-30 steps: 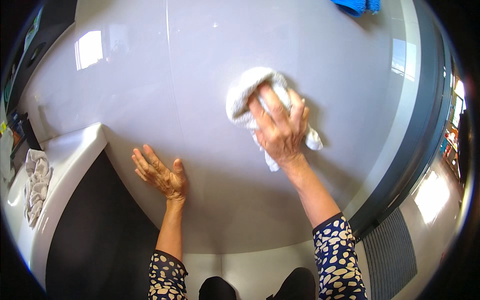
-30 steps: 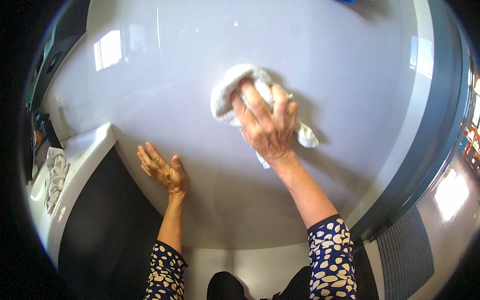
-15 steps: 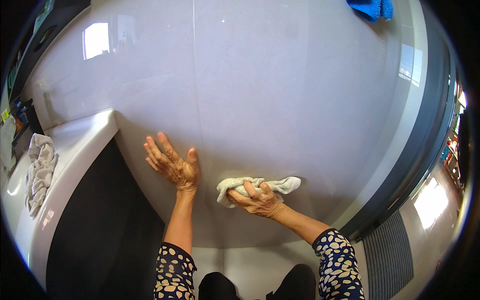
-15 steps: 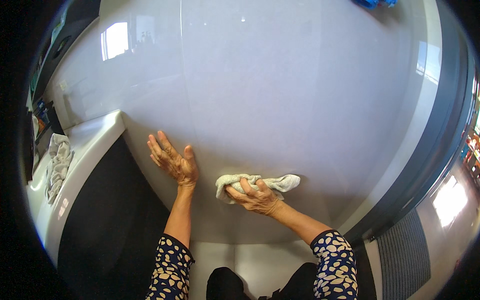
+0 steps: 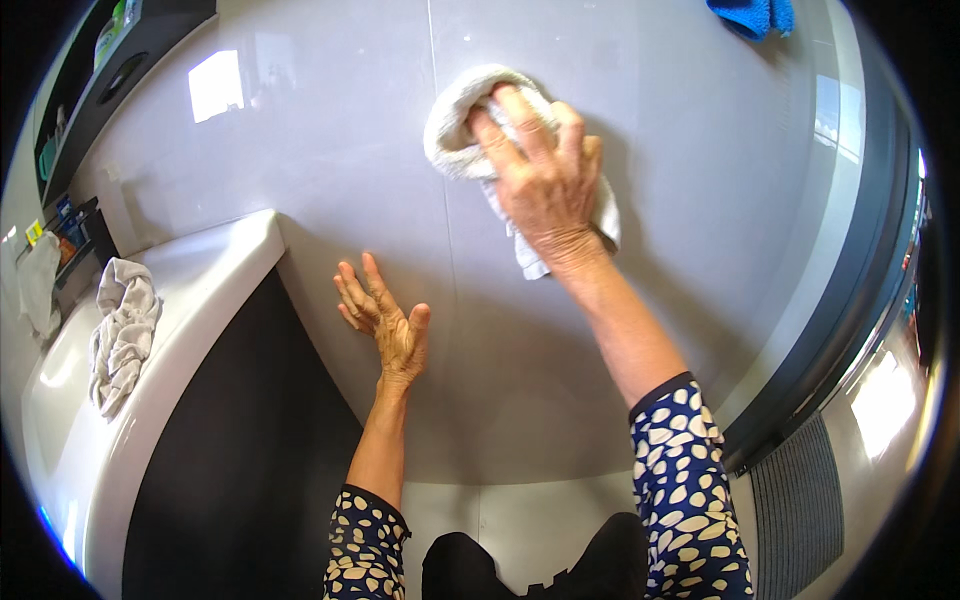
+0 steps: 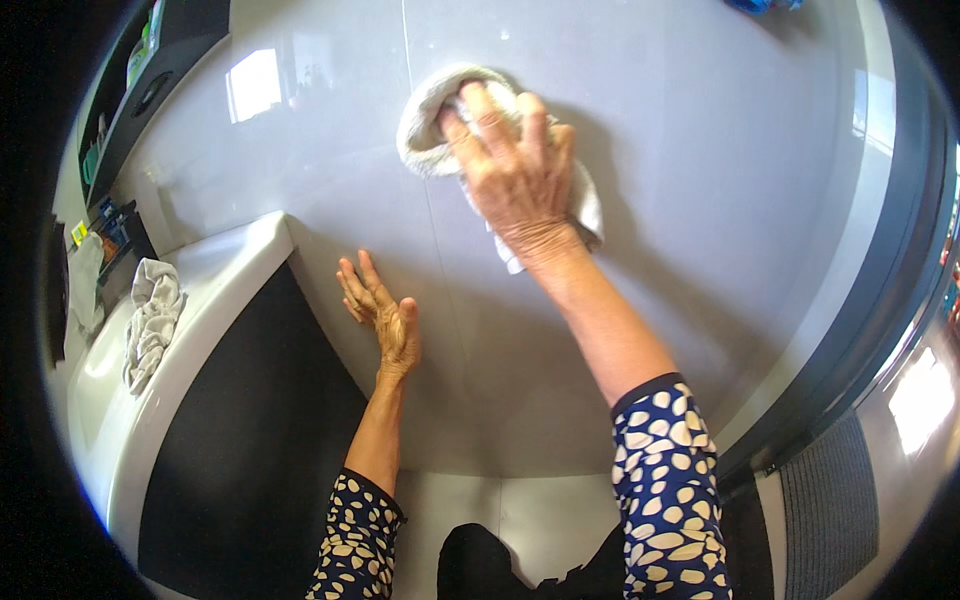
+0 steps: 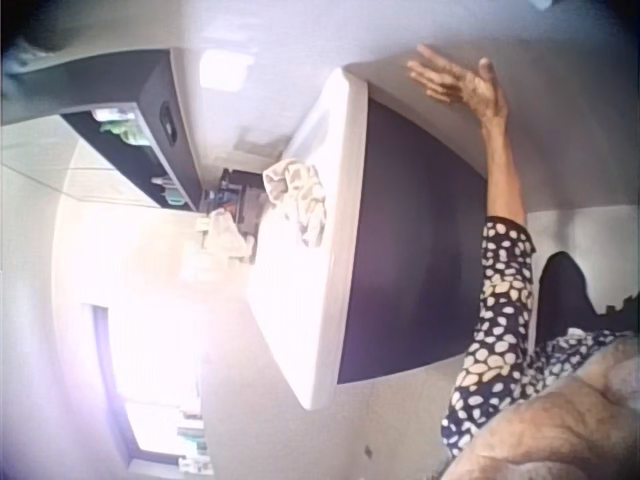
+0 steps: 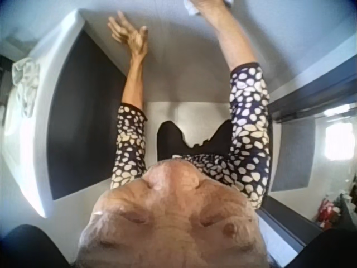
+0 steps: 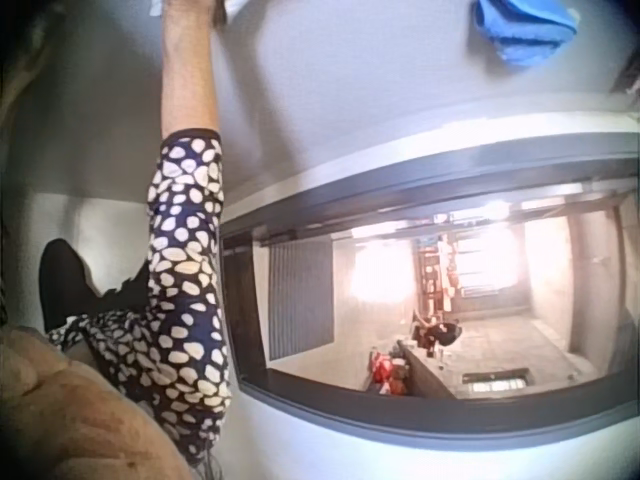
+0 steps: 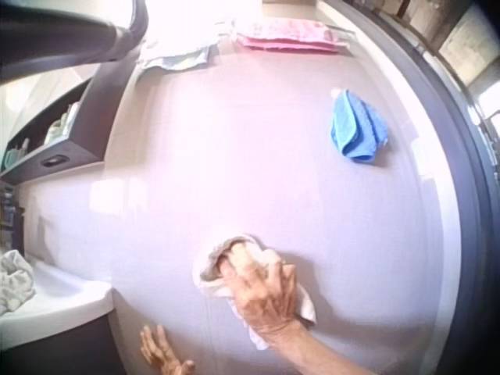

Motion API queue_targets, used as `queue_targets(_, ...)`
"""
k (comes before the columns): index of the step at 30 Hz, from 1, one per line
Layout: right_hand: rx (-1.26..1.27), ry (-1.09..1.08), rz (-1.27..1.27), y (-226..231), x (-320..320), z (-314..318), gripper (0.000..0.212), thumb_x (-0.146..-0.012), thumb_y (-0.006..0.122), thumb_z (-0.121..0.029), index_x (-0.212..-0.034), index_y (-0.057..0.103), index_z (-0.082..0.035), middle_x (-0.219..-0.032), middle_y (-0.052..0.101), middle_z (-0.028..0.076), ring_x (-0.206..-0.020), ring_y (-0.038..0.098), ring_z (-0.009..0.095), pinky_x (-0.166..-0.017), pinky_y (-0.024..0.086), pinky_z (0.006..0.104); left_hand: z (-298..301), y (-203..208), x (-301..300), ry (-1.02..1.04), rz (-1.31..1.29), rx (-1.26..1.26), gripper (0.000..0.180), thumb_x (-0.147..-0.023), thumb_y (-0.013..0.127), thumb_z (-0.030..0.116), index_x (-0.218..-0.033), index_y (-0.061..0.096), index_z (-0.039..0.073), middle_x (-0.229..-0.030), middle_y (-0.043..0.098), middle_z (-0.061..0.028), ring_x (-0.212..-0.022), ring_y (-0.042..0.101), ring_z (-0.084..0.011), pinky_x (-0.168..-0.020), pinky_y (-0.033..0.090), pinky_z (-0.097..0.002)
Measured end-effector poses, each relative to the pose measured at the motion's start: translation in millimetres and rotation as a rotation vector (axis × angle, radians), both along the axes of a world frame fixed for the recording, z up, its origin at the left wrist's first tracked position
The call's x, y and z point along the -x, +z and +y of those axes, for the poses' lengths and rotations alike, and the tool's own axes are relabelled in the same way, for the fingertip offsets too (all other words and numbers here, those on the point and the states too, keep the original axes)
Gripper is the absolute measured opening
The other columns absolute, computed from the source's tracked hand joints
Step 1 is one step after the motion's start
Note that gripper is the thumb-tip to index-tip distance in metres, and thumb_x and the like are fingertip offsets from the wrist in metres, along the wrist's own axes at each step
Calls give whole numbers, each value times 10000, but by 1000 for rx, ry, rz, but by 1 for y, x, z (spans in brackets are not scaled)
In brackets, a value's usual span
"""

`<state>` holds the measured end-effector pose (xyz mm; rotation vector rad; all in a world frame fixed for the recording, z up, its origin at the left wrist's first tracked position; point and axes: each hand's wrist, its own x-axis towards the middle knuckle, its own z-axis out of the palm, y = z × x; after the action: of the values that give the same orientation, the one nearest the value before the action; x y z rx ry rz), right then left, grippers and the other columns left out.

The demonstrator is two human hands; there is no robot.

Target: The person wipes a bathroom wall and sink area using a white cloth. They clean the wall above the sink, the sink basin, and the wall near the shower door, moving methodically across the surfaces.

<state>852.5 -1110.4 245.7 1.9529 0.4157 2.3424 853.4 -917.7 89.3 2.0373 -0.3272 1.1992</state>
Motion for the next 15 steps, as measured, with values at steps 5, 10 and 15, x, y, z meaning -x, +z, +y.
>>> queue_targets(5,109,-12,-54,-54,1,27,187,-792,658,-239,-966,711,-197,-1174,584,-57,-919,565,259,-641,470,430,-5,-2,-6,-36,-110,26,1045,-769,259,821,-1480,64,80,-1544,-19,-131,-1411,-92,-309,-1064,-130,-531)
queue_targets(10,175,83,99,-129,7,28,291,-812,602,-243,-1075,646,-127,-1152,549,-9,-1007,537,245,-659,486,457,-10,-5,-7,24,-133,1,924,-833,308,739,-1466,174,80,-1535,54,-148,-1412,-26,-302,-1099,-12,-497)
queue_targets(15,225,337,488,-138,16,21,515,-725,592,-281,-1212,510,-135,-1301,437,70,-1203,359,323,-805,366,475,-55,-13,5,-469,-200,403,674,-943,386,501,-1404,259,27,-1404,288,-174,-1291,302,-302,-1049,287,-445)
